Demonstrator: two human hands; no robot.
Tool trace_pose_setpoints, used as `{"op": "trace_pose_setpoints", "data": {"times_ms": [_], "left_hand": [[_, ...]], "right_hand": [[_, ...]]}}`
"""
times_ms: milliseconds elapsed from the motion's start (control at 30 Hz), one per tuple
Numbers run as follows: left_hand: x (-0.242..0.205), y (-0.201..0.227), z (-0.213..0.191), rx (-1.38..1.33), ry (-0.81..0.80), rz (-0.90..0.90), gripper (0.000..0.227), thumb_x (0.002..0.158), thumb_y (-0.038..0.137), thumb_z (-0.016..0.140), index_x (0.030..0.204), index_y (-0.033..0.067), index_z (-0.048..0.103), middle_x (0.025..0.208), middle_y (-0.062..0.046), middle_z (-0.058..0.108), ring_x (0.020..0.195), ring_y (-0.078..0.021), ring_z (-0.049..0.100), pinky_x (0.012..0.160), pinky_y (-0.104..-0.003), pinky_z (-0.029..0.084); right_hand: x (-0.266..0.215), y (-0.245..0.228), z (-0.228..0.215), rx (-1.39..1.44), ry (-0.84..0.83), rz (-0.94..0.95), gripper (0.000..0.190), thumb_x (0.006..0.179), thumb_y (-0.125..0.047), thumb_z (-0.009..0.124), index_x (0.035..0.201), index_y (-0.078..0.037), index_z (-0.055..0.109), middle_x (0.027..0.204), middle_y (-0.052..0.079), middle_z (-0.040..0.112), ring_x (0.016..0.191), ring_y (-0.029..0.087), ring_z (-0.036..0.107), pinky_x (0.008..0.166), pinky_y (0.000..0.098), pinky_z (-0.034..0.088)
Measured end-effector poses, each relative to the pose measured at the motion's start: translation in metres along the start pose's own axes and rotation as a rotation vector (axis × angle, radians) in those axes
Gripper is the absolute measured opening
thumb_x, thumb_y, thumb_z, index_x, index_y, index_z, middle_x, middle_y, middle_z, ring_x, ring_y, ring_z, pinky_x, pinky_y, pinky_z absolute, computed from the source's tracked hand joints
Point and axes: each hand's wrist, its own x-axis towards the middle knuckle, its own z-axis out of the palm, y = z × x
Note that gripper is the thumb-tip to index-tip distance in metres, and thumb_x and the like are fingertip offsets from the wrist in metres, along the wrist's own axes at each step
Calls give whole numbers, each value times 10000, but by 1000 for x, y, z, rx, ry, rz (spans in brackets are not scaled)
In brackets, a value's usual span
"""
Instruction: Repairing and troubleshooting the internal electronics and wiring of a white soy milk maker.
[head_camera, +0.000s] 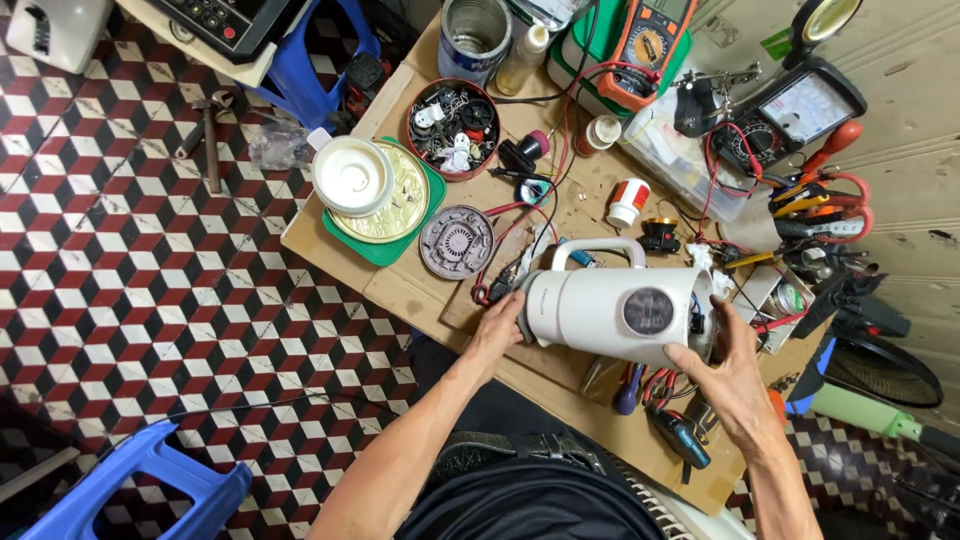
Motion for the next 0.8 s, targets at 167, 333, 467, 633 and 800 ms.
{"op": "trace_pose_setpoints", "data": {"times_ms": [167,333,467,633,800], "left_hand": [[16,-1,14,-285,-46,98,602,1034,465,457,1521,113,463,1490,-123,560,1314,-233,553,1077,-371,431],[30,-7,31,-497,20,199,599,1021,406,498,1498,45,473,1526,-75,530,1402,-175,487,1164,-335,362],[-4,4,50,-397,99,412,596,1032,416,503,1479,22,498,1541,-74,526,1403,-164,481,1167,-302,334],[-91,49,77,-149,109,532,541,1038,444,486,1318,4,632,1219,-71,681,1105,-142,581,995,-293,442],[-153,75,109,445,205,720,452,1084,407,500,1046,-24,633,777,-72,485,766,-151,447,696,-305,423]], "right_hand": [[8,-24,-2,137,3,7,1146,695,-438,817,1628,-96,247,1616,214,349,1488,323,371,1191,427,316],[31,-2,-4,241,0,75,1068,723,-426,800,1635,-140,323,1623,175,411,1503,294,393,1202,409,316],[28,24,-17,512,-115,5,1026,734,-430,765,1609,-118,329,1599,148,430,1483,288,389,1183,428,298],[3,65,-27,1000,-203,-3,923,841,-544,628,1600,-104,341,1600,85,441,1462,259,400,1153,448,297],[0,108,-24,1315,-173,153,720,923,-494,611,1467,-36,498,1388,136,605,1249,279,575,1048,515,440]]}}
